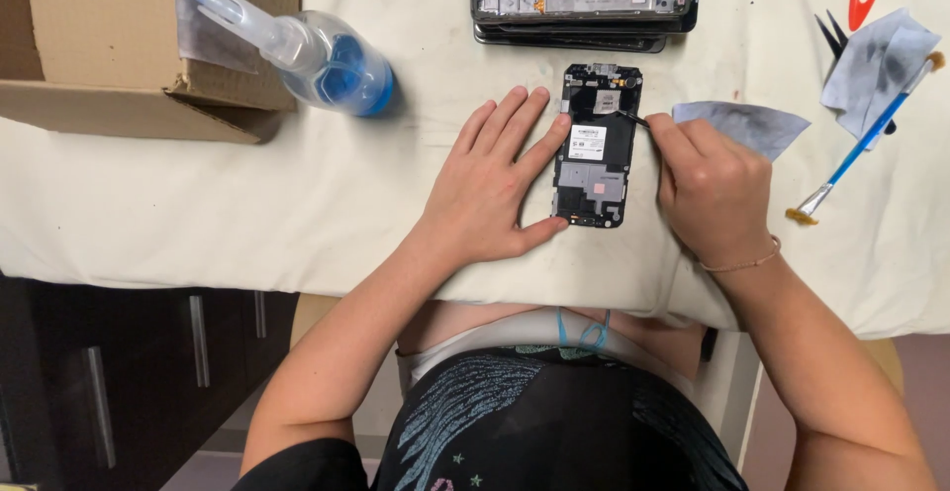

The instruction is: Cleaning internal components of disassembled mobile phones using a brush and a cloth.

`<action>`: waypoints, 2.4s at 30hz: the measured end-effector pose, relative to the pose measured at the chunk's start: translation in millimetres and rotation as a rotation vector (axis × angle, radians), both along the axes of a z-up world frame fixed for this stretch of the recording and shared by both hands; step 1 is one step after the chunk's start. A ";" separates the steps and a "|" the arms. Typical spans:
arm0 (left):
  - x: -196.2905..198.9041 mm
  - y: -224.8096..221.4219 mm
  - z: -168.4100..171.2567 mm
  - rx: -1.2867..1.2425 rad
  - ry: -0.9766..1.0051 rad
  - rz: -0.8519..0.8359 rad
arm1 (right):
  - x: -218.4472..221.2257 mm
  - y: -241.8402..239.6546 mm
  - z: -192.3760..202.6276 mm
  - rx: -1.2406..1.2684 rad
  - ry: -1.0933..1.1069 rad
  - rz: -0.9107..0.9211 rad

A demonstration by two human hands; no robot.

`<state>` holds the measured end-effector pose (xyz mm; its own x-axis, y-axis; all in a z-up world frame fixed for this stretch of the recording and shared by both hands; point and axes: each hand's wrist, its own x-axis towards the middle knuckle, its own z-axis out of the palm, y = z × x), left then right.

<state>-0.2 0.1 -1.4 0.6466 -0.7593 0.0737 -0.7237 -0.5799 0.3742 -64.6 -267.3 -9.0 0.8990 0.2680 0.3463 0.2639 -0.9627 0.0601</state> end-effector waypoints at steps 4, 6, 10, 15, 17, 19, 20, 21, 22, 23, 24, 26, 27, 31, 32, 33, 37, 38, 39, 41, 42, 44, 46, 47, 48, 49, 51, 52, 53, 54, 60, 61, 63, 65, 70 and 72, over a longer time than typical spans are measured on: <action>-0.5 -0.3 0.5 0.001 0.003 0.003 | 1.0 0.0 -3.1 0.037 0.001 0.002; -0.8 -0.4 -0.8 -0.012 0.011 0.012 | 2.3 0.1 -4.6 0.070 0.002 -0.002; -0.7 -0.7 -0.2 -0.018 0.017 0.014 | 4.4 0.1 -7.6 0.117 -0.002 0.013; -4.9 -3.7 3.7 -0.037 -0.028 0.039 | 5.5 1.8 -8.4 0.161 -0.003 0.011; -6.9 -5.8 2.7 -0.016 -0.051 0.044 | 9.8 5.1 -5.0 0.249 0.030 0.006; -8.0 -6.5 1.9 0.007 -0.079 0.047 | 14.5 6.6 -2.8 0.340 0.058 -0.001; -8.0 -6.2 1.3 -0.011 -0.072 0.051 | 16.6 6.4 -2.5 0.330 0.083 -0.029; -7.7 -6.6 0.4 -0.030 -0.064 0.054 | 18.7 5.6 -1.9 0.318 0.109 -0.059; -5.9 -6.4 0.7 -0.029 -0.067 0.052 | 17.4 3.0 3.8 0.320 0.106 -0.060; -6.1 -6.4 0.6 -0.028 -0.064 0.051 | 15.4 -0.1 9.7 0.360 0.139 -0.018; -6.4 -6.2 0.2 -0.028 -0.062 0.051 | 13.4 -3.0 15.3 0.400 0.172 0.024; -7.0 -5.7 -0.6 -0.028 -0.055 0.051 | 5.8 -12.9 15.8 0.356 0.191 0.056; -5.9 -5.9 -0.8 -0.028 -0.055 0.045 | 2.9 -18.2 16.1 0.314 0.203 0.084; -6.8 -6.3 0.6 -0.030 -0.050 0.044 | 2.6 -17.0 10.4 0.119 0.132 0.072; -7.1 -6.2 0.9 -0.027 -0.047 0.043 | 3.9 -15.8 10.7 0.097 0.127 0.084; -6.8 -5.8 1.5 -0.024 -0.045 0.045 | 6.8 -14.5 10.8 0.076 0.120 0.099; -6.1 -5.5 1.1 -0.017 -0.045 0.040 | 11.6 -13.2 13.7 -0.007 0.089 0.096; -6.1 -5.4 1.0 -0.015 -0.047 0.038 | 12.8 -13.2 14.9 -0.023 0.072 0.114; -5.7 -5.7 0.9 -0.013 -0.049 0.034 | 13.8 -13.6 16.2 -0.040 0.055 0.130; -4.8 -5.7 0.0 -0.018 -0.049 0.032 | 14.8 -8.8 10.9 -0.035 0.005 0.129; -4.8 -5.3 -0.5 -0.021 -0.049 0.031 | 15.0 -6.1 8.2 -0.029 -0.045 0.131; -4.4 -5.5 0.1 -0.005 -0.061 0.017 | 12.6 -4.3 4.7 -0.019 -0.059 0.113; -3.7 -4.6 0.1 0.015 -0.071 0.009 | 15.2 -3.2 0.8 -0.006 -0.071 0.102; -3.7 -4.6 -0.7 0.005 -0.073 0.002 | 15.7 -3.5 -0.8 0.045 -0.058 0.091; -3.7 -4.7 -1.4 -0.005 -0.074 -0.005 | 16.1 -4.0 -2.4 0.096 -0.045 0.078; -4.2 -5.0 -1.2 -0.005 -0.074 -0.006 | 16.2 -4.4 -3.2 0.096 -0.046 0.078; -4.3 -4.6 0.2 -0.010 -0.071 0.005 | 18.1 -4.3 -4.3 0.176 -0.012 0.092; -2.5 -4.4 0.2 -0.009 -0.074 0.007 | 18.5 -4.6 -2.8 0.176 -0.015 0.094; -2.8 -4.5 -0.2 0.002 -0.076 0.002 | 16.7 -5.0 -1.2 0.195 -0.001 0.096; -3.3 -4.6 -0.7 0.012 -0.078 -0.003 | 14.8 -5.5 0.2 0.215 0.012 0.099; -3.7 -4.6 -0.8 0.006 -0.069 -0.001 | 8.4 -9.6 3.4 0.326 0.082 0.110; -3.8 -4.6 -1.0 0.005 -0.070 0.001 | 9.5 -9.2 4.0 0.325 0.081 0.111; -4.0 -4.6 -1.3 0.020 -0.073 0.000 | 11.0 -8.3 5.2 0.209 0.032 0.183; -4.2 -4.5 -0.7 0.020 -0.075 -0.001 | 10.7 -7.5 5.2 0.144 0.016 0.163; -4.6 -4.1 -0.8 0.000 -0.060 0.002 | 10.9 -2.3 7.9 0.058 0.009 0.133; -3.4 -4.3 0.0 0.001 -0.068 -0.007 | 9.7 1.8 9.5 -0.034 -0.026 0.096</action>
<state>-3.6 -4.2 -1.5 0.6350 -0.7637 0.1168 -0.7513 -0.5752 0.3235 -54.9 -265.5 0.5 0.8596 0.3644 0.3583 0.3525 -0.9304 0.1007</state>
